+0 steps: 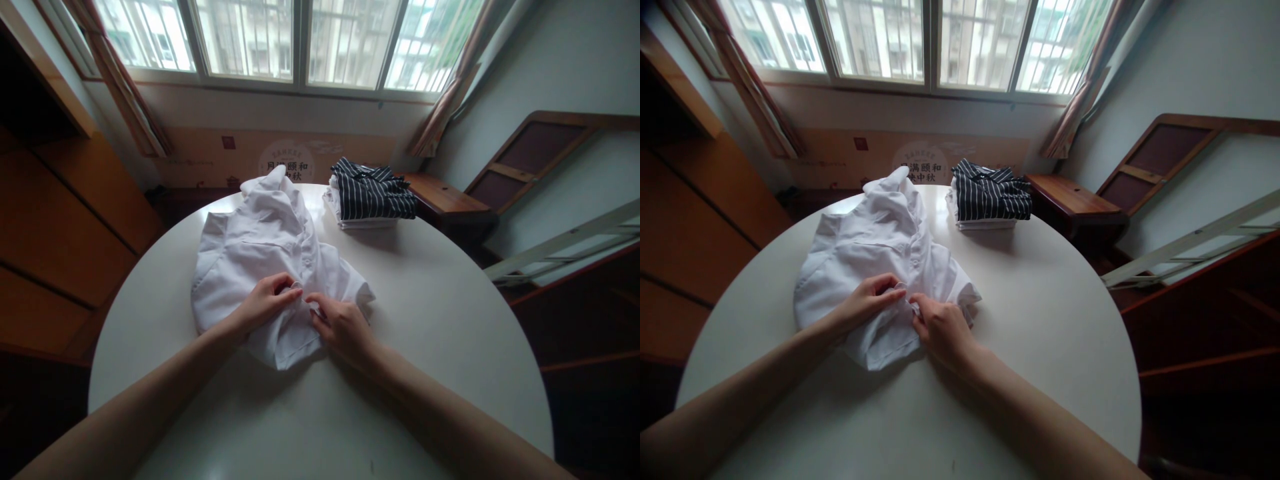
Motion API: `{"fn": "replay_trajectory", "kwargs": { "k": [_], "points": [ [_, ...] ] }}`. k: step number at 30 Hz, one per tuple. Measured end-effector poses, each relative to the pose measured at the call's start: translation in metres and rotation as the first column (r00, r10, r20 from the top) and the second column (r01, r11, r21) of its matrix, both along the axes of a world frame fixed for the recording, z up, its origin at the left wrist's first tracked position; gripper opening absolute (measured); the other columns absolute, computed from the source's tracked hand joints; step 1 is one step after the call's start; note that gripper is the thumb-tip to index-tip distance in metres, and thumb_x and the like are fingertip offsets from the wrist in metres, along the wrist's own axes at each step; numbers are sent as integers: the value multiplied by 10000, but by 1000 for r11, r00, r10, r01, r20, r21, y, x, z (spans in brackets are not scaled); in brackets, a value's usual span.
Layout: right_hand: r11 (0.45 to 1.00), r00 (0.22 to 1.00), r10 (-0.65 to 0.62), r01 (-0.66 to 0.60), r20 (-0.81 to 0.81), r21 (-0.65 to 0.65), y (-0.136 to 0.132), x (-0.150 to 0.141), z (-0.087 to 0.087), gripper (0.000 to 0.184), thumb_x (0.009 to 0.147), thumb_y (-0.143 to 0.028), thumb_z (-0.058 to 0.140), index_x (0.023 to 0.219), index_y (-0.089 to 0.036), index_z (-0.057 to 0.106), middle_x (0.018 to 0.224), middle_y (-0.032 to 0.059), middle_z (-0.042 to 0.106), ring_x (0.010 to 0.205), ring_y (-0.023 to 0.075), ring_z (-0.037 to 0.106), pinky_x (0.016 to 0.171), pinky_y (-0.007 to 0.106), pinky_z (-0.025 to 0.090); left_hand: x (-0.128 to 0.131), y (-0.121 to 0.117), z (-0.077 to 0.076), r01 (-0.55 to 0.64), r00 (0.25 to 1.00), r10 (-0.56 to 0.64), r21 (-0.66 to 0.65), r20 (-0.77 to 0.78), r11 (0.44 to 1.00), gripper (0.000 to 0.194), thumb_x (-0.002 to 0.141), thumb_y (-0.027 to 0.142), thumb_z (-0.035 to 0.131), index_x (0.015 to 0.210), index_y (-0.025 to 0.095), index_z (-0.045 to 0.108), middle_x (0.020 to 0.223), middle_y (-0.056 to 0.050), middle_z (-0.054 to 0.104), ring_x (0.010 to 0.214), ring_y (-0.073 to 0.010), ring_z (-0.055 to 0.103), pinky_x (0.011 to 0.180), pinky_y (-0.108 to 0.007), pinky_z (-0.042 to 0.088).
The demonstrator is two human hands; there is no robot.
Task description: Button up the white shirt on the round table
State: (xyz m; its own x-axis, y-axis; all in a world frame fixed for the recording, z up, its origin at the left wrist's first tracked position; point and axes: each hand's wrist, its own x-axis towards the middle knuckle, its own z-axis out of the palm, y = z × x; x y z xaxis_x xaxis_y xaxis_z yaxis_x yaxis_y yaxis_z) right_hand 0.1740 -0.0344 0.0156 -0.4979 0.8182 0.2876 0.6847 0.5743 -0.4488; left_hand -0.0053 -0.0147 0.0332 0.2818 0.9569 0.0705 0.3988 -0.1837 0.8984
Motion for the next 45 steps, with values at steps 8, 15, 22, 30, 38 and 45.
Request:
{"fn": "replay_trajectory", "kwargs": {
  "k": [8,15,22,30,38,45],
  "points": [
    [995,988,-68,57,137,80,-3,-2,1,374,855,-296,391,1196,-184,497,828,88,688,605,174,627,557,275,433,-1,2,-1,13,1000,-13,-11,1,1000,244,765,361,482,690,130,509,649,19,467,615,-93,412,553,-206,344],
    [989,972,-122,102,202,109,-4,-4,5,453,826,-318,425,1243,-145,448,743,96,686,584,193,625,538,281,421,-1,2,-3,15,1000,-15,0,-9,1000,247,766,366,480,679,135,497,649,18,469,618,-98,419,563,-213,352],
    [995,982,-80,69,170,71,-4,-1,5,341,827,-313,423,1133,-207,530,737,61,683,594,180,624,535,260,390,0,0,1,24,999,-25,-7,-24,1000,224,768,347,480,702,135,512,667,12,489,636,-103,437,576,-212,361],
    [1000,996,-14,12,89,23,-1,1,7,167,780,-279,485,865,-178,589,663,36,649,573,145,598,525,228,359,0,-1,0,28,997,-26,35,-68,999,227,773,344,467,683,138,503,654,19,480,625,-97,430,570,-205,353],
    [998,998,55,-55,16,1,-1,4,11,162,755,-257,494,848,-168,593,622,13,613,523,109,541,534,213,362,0,0,-3,42,994,-35,68,-101,997,242,782,347,451,652,143,478,626,28,452,601,-93,410,546,-202,333],
    [998,998,62,-62,25,-10,0,4,14,173,757,-187,449,825,-175,607,567,-7,578,473,86,486,517,207,332,0,0,-5,65,988,-52,87,-142,994,245,797,343,435,657,145,469,625,31,454,600,-91,411,551,-205,324]
  ]
}}
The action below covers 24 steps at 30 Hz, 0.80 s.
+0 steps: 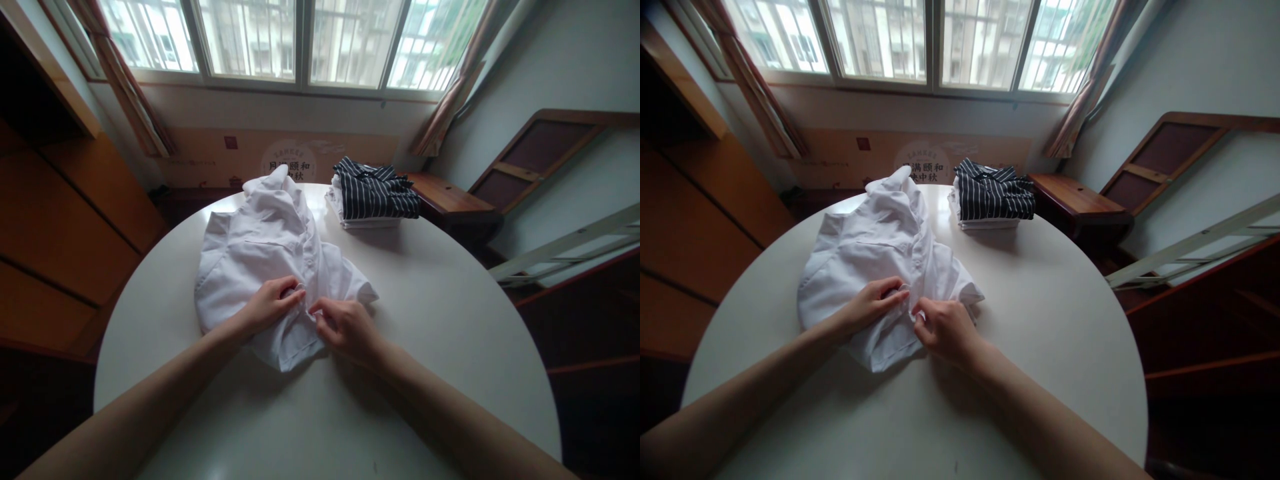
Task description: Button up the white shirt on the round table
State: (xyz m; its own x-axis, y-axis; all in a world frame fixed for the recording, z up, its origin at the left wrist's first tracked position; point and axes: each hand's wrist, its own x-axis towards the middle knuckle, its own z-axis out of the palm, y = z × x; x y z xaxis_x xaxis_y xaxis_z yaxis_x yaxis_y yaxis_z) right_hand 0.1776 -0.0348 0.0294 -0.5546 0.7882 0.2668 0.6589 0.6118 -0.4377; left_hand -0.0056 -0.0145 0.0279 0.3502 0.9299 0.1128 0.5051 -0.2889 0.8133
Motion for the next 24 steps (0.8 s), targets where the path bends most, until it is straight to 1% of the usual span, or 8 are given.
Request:
{"fn": "replay_trajectory", "kwargs": {
  "k": [5,13,24],
  "points": [
    [1000,1000,-11,11,11,-25,-1,-2,0,138,743,-208,483,826,-177,589,586,-8,575,497,90,505,527,203,340,0,0,-1,2,1000,-2,4,-18,1000,248,799,343,426,650,148,458,616,35,438,596,-90,401,546,-206,311],
    [1000,1000,-16,16,24,7,-2,-2,-1,114,751,-230,494,810,-177,576,578,-10,567,478,85,487,512,202,328,0,0,1,7,1000,-7,0,-21,1000,251,800,345,426,648,147,453,615,34,441,597,-92,402,547,-209,315],
    [999,998,-23,22,59,32,-2,-2,-1,100,746,-249,500,788,-176,555,578,-11,560,491,91,486,513,205,316,-1,1,-2,1,1000,0,19,-9,1000,249,796,345,430,651,145,466,614,30,448,592,-92,401,536,-205,321]
  ]
}}
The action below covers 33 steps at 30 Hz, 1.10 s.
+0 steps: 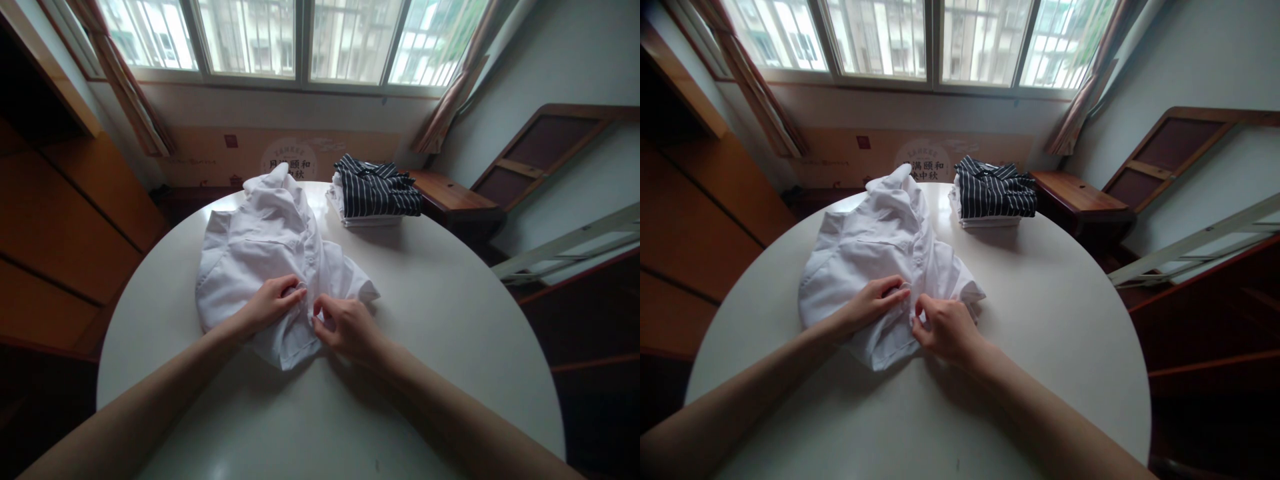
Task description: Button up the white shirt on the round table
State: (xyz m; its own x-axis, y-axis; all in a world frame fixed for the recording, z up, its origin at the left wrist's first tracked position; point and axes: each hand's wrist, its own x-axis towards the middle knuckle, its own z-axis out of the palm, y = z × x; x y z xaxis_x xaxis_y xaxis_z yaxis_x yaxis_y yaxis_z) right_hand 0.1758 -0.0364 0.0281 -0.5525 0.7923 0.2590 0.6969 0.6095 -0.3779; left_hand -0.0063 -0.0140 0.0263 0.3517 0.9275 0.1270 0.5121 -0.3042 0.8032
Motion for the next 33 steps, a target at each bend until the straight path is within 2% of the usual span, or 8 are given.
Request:
{"fn": "replay_trajectory", "kwargs": {
  "k": [8,16,19,22,27,30,33],
  "points": [
    [1000,1000,-16,16,24,12,1,0,-1,124,776,-269,480,774,-171,555,571,-7,562,480,89,479,500,212,292,0,0,0,5,1000,-5,7,-18,1000,242,802,332,421,650,147,458,617,30,449,596,-93,403,543,-211,317],
    [1000,999,12,-12,30,3,2,-1,-1,167,804,-275,441,802,-164,565,590,1,564,474,82,454,509,221,275,4,-7,6,55,966,-18,135,-257,989,235,819,284,398,619,161,394,600,31,410,576,-89,373,549,-218,285],
    [1000,1000,11,-11,18,-22,3,-1,-1,170,806,-286,439,794,-164,557,592,0,559,490,85,460,512,220,276,4,-7,6,96,957,-40,182,-288,979,225,829,261,390,627,164,376,620,28,404,587,-90,373,564,-219,285],
    [999,1000,7,-6,25,-39,2,-1,2,167,795,-292,443,798,-164,551,585,-1,551,497,91,461,518,222,284,4,-8,5,94,958,-37,190,-283,977,228,833,254,382,624,165,372,622,26,404,589,-91,374,564,-219,284],
    [991,995,82,-77,47,-108,3,1,8,115,725,-248,508,796,-160,530,636,-1,549,543,96,468,541,223,314,5,-8,5,48,973,-11,157,-230,986,224,820,263,397,619,162,385,603,31,412,577,-87,376,548,-217,273],
    [986,997,68,-73,-37,-149,4,2,8,46,735,-199,498,731,-155,513,646,-3,547,546,82,463,548,214,331,5,-8,6,-5,984,26,118,-178,993,230,795,283,437,608,158,387,576,44,388,557,-77,361,533,-212,259],
    [977,986,25,-59,-165,-203,6,2,7,57,749,-202,503,720,-154,510,645,-6,551,567,80,477,550,202,346,2,-7,8,14,990,-5,64,-141,998,195,737,289,512,630,151,426,587,50,395,570,-75,370,530,-204,263]
  ]
}}
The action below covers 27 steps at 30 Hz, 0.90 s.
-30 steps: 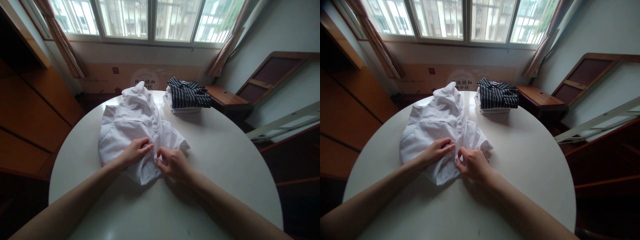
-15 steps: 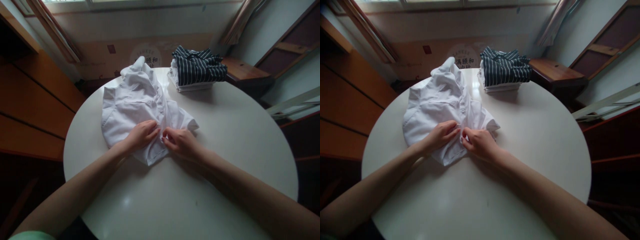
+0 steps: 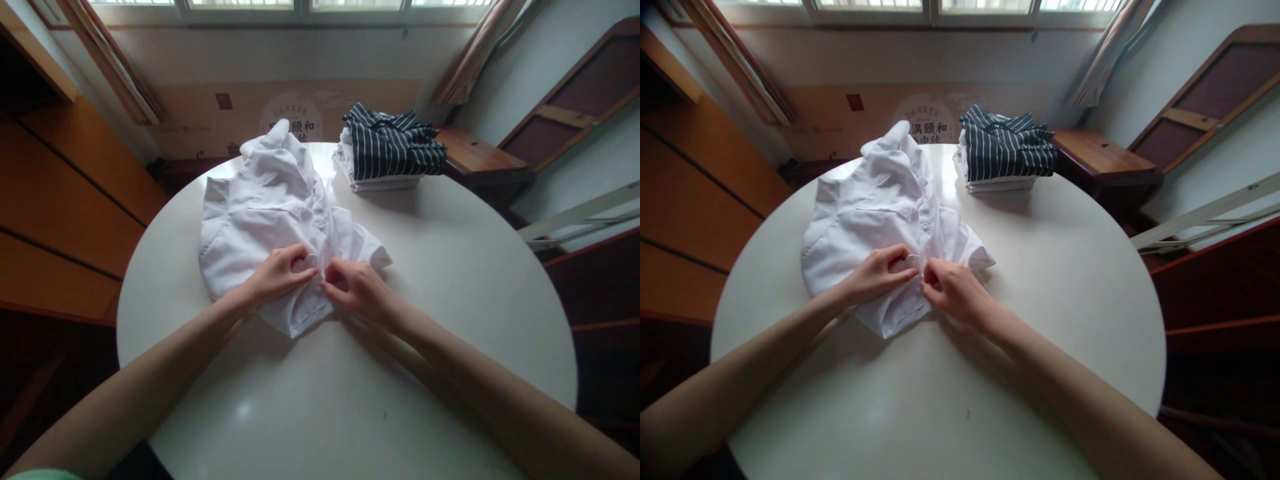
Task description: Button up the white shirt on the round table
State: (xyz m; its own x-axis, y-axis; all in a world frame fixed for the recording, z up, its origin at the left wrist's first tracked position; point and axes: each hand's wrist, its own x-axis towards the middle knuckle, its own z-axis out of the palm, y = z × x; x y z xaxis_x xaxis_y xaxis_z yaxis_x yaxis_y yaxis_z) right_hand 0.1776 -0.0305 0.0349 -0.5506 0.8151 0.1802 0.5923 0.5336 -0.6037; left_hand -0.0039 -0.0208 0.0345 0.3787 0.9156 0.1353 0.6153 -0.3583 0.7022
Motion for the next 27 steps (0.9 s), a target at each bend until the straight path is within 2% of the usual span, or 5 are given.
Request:
{"fn": "replay_trajectory", "kwargs": {
  "k": [7,12,15,19,27],
  "points": [
    [995,999,49,-48,11,-90,1,0,5,42,730,-191,528,716,-153,537,675,7,571,611,95,495,571,213,365,-2,2,1,47,998,-43,-86,46,995,111,702,248,521,686,141,495,633,38,453,606,-87,411,543,-203,316],
    [995,990,102,-100,97,-19,0,2,3,67,762,-179,477,703,-162,502,691,10,566,603,97,489,560,224,340,2,0,0,-10,988,29,-120,155,993,183,712,319,546,715,138,512,676,18,507,638,-98,452,560,-207,363],
    [993,990,-25,9,139,118,0,2,2,74,787,-170,432,750,-154,494,689,25,549,587,107,477,543,240,318,4,-4,2,2,982,19,-108,190,994,169,723,304,544,740,136,525,700,9,533,659,-101,475,580,-207,379],
    [937,974,-199,157,108,311,-1,-2,-1,127,824,-170,376,794,-132,493,723,64,544,605,126,473,549,260,311,7,-9,3,60,985,-47,-75,168,995,147,749,281,520,739,137,543,680,14,533,643,-91,471,573,-197,367],
    [991,993,-121,120,12,56,0,-5,-8,71,806,-198,441,764,-161,483,724,34,570,633,121,501,583,245,351,13,-14,3,-22,990,14,60,138,998,89,738,222,530,704,143,507,648,33,498,604,-74,443,546,-179,343]
  ]
}}
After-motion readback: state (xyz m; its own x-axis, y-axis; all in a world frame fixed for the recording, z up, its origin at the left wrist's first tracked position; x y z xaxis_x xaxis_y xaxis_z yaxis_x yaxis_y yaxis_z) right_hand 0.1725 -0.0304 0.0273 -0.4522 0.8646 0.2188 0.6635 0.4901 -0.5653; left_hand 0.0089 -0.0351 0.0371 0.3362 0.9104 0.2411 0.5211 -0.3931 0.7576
